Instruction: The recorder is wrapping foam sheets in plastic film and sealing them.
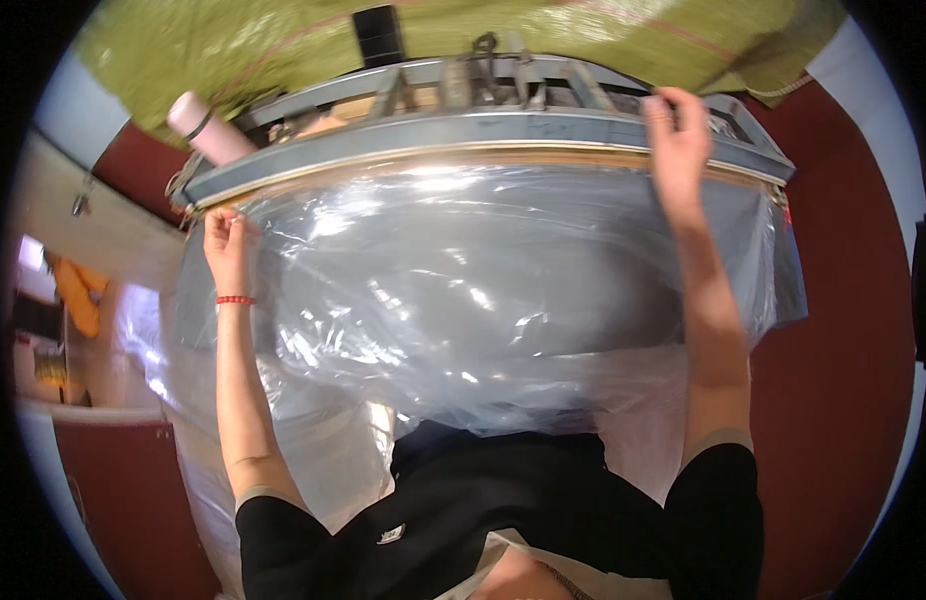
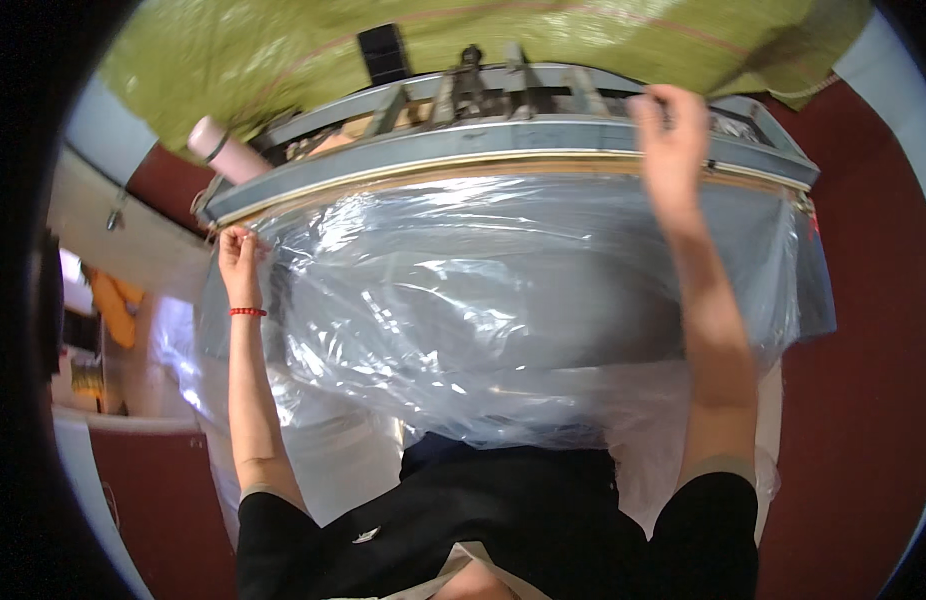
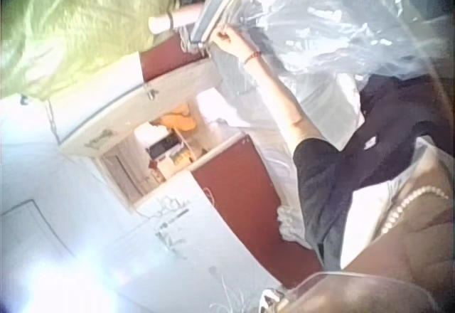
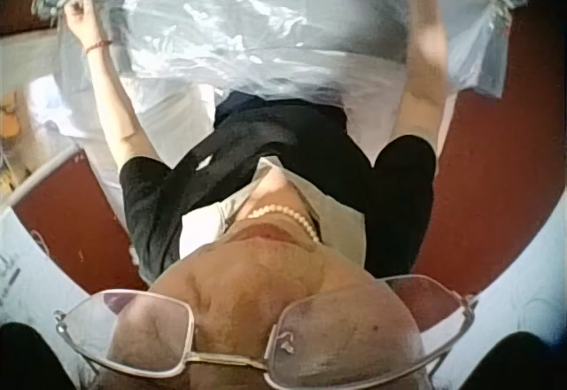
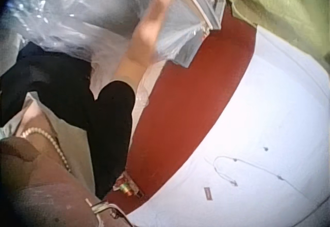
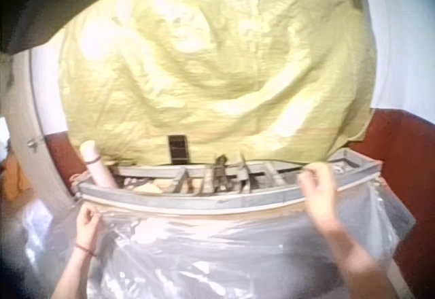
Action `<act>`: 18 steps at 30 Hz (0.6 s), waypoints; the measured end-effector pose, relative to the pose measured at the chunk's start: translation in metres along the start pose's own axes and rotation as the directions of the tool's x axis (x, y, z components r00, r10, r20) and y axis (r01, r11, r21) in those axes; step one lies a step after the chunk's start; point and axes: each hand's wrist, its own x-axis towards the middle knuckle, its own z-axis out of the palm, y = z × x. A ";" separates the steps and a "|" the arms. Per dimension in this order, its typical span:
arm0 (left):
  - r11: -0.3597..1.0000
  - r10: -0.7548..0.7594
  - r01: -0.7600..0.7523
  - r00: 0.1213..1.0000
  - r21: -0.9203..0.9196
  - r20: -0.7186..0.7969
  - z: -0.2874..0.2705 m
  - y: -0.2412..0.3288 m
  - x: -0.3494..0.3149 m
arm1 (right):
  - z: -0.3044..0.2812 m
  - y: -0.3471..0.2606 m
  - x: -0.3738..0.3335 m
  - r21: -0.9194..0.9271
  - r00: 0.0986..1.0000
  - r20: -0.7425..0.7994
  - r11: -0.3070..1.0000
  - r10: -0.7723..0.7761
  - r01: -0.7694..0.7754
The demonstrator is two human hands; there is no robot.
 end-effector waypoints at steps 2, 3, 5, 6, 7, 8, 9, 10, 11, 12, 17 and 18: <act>0.986 0.071 -0.065 0.997 -0.152 0.035 -0.013 0.021 -0.013 | 0.043 -0.058 -0.024 0.038 0.920 0.305 0.969 -0.246 0.246; 0.987 0.064 -0.062 0.998 -0.147 0.006 -0.020 0.030 -0.020 | 0.059 -0.087 -0.041 0.044 0.903 0.348 0.967 -0.251 0.252; 0.991 0.089 -0.092 0.995 -0.100 -0.034 -0.033 0.040 -0.032 | 0.079 -0.110 -0.065 0.193 0.807 0.457 0.928 -0.374 0.320; 0.991 0.109 -0.113 0.993 -0.069 -0.047 -0.040 0.043 -0.036 | 0.086 -0.111 -0.076 0.212 0.801 0.456 0.922 -0.387 0.324; 0.993 0.097 -0.099 0.995 -0.059 -0.030 -0.050 0.037 -0.036 | 0.087 -0.109 -0.087 0.310 0.745 0.634 0.951 -0.210 0.004; 0.997 0.080 -0.080 0.996 -0.001 -0.028 -0.062 0.028 -0.035 | 0.085 -0.106 -0.095 0.316 0.601 0.796 0.892 -0.065 -0.323; 0.986 0.110 -0.103 0.993 0.129 -0.044 -0.079 0.020 -0.039 | 0.079 -0.103 -0.101 0.286 0.611 0.791 0.864 0.030 -0.414; 0.959 0.138 -0.120 0.989 0.256 -0.053 -0.096 0.008 -0.044 | 0.068 -0.093 -0.105 0.256 0.608 0.783 0.825 0.129 -0.504; 0.873 0.057 -0.041 0.998 0.486 -0.019 -0.120 -0.006 -0.050 | 0.056 -0.077 -0.107 0.245 0.692 0.709 0.874 0.133 -0.419; 0.723 -0.034 0.032 0.999 0.691 -0.011 -0.149 -0.022 -0.061 | 0.042 -0.058 -0.107 0.229 0.767 0.630 0.913 0.125 -0.336; 0.557 0.094 -0.229 0.972 0.798 0.214 -0.108 -0.031 -0.169 | -0.094 0.047 -0.113 -0.114 0.854 0.408 0.946 0.323 -0.304; 0.663 0.059 -0.190 0.977 0.724 0.203 -0.082 -0.018 -0.198 | -0.119 0.052 -0.114 -0.193 0.866 0.400 0.951 0.301 -0.241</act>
